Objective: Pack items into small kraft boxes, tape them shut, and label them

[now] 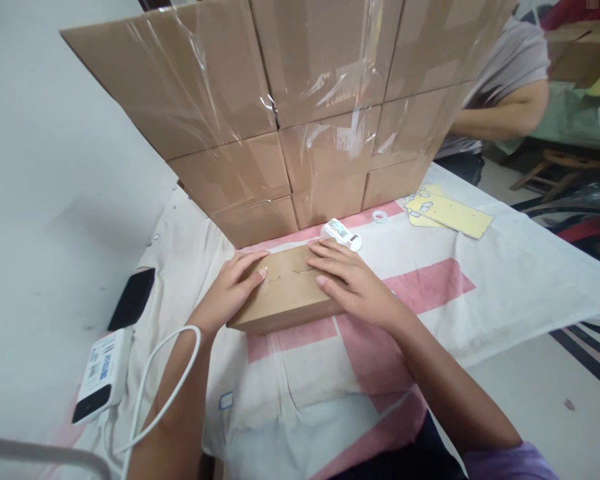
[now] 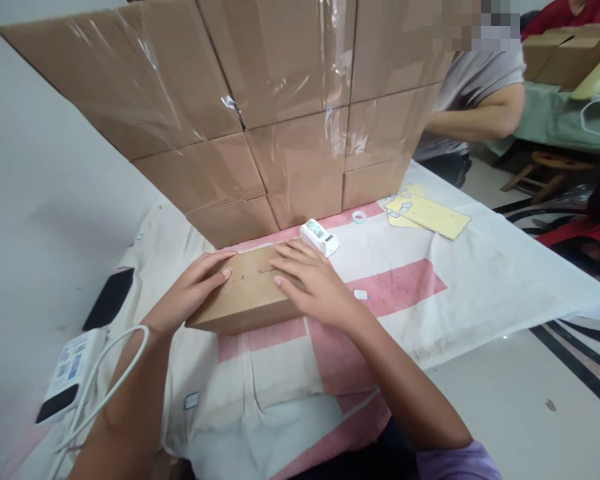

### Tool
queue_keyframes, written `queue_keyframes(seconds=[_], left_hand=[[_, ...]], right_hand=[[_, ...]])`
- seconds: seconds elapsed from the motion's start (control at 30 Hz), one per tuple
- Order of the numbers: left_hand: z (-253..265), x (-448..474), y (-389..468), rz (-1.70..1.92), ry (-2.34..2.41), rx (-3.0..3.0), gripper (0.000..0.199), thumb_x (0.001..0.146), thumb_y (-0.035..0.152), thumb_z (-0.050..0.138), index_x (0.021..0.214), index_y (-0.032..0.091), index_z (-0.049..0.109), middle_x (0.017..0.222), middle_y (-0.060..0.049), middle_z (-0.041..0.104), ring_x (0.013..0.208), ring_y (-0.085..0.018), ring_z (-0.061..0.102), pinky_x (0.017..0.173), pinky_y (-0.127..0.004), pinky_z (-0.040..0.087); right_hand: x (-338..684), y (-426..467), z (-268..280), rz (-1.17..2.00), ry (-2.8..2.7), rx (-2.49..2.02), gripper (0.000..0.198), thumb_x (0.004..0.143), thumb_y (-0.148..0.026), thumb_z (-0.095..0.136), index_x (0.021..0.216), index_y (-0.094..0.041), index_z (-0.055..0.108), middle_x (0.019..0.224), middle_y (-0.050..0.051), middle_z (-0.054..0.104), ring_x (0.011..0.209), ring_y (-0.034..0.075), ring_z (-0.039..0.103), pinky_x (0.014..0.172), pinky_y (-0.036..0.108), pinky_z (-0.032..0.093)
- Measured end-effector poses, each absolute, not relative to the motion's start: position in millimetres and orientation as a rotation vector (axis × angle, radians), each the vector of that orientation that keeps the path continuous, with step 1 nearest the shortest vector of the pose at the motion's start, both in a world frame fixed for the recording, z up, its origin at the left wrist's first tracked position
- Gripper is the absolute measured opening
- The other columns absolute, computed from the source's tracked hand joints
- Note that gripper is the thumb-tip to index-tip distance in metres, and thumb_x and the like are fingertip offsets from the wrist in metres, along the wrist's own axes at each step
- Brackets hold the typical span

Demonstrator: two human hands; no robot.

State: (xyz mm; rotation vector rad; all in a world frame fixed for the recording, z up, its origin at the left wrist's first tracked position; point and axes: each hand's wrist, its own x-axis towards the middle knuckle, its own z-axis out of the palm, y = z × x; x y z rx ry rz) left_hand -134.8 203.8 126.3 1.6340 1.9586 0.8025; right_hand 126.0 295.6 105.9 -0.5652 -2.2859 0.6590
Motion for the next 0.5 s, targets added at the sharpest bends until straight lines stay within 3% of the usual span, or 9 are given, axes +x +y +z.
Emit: queue_keyframes(seconds=[0.13, 0.27, 0.43, 0.5], left_hand=[[122, -134, 201, 0.880, 1.993, 1.669, 0.041, 0.094, 0.049, 0.048, 0.127, 0.028, 0.062, 0.136, -0.005, 0.058, 0.131, -0.025, 0.049, 0.119, -0.047, 0.029], [120, -133, 201, 0.918, 1.998, 1.678, 0.039, 0.094, 0.048, 0.049, 0.124, 0.029, 0.063, 0.136, -0.004, 0.059, 0.131, -0.026, 0.051, 0.119, -0.048, 0.031], [120, -133, 200, 0.905, 1.996, 1.685, 0.039, 0.094, 0.052, 0.049, 0.124, 0.032, 0.063, 0.138, -0.002, 0.059, 0.132, -0.028, 0.051, 0.120, -0.049, 0.030], [119, -133, 200, 0.906, 2.002, 1.686, 0.040, 0.094, 0.053, 0.049, 0.125, 0.032, 0.063, 0.138, -0.003, 0.059, 0.131, -0.028, 0.051, 0.120, -0.050, 0.031]], right_hand=[[193, 313, 77, 0.683, -2.020, -0.885, 0.034, 0.102, -0.035, 0.047, 0.127, -0.026, 0.069, 0.132, 0.010, 0.066, 0.126, 0.029, 0.058, 0.105, 0.051, 0.047], [254, 316, 45, 0.632, -2.206, -1.177, 0.030, 0.097, -0.035, 0.055, 0.115, -0.020, 0.074, 0.111, 0.013, 0.066, 0.105, 0.029, 0.063, 0.095, 0.049, 0.051], [253, 310, 37, 0.557, -2.502, -1.174, 0.035, 0.097, -0.021, 0.050, 0.125, -0.026, 0.071, 0.115, 0.012, 0.057, 0.106, 0.027, 0.057, 0.095, 0.047, 0.050], [243, 312, 40, 0.509, -2.591, -1.105, 0.033, 0.096, -0.017, 0.049, 0.118, -0.026, 0.073, 0.117, 0.012, 0.056, 0.105, 0.027, 0.055, 0.092, 0.046, 0.050]])
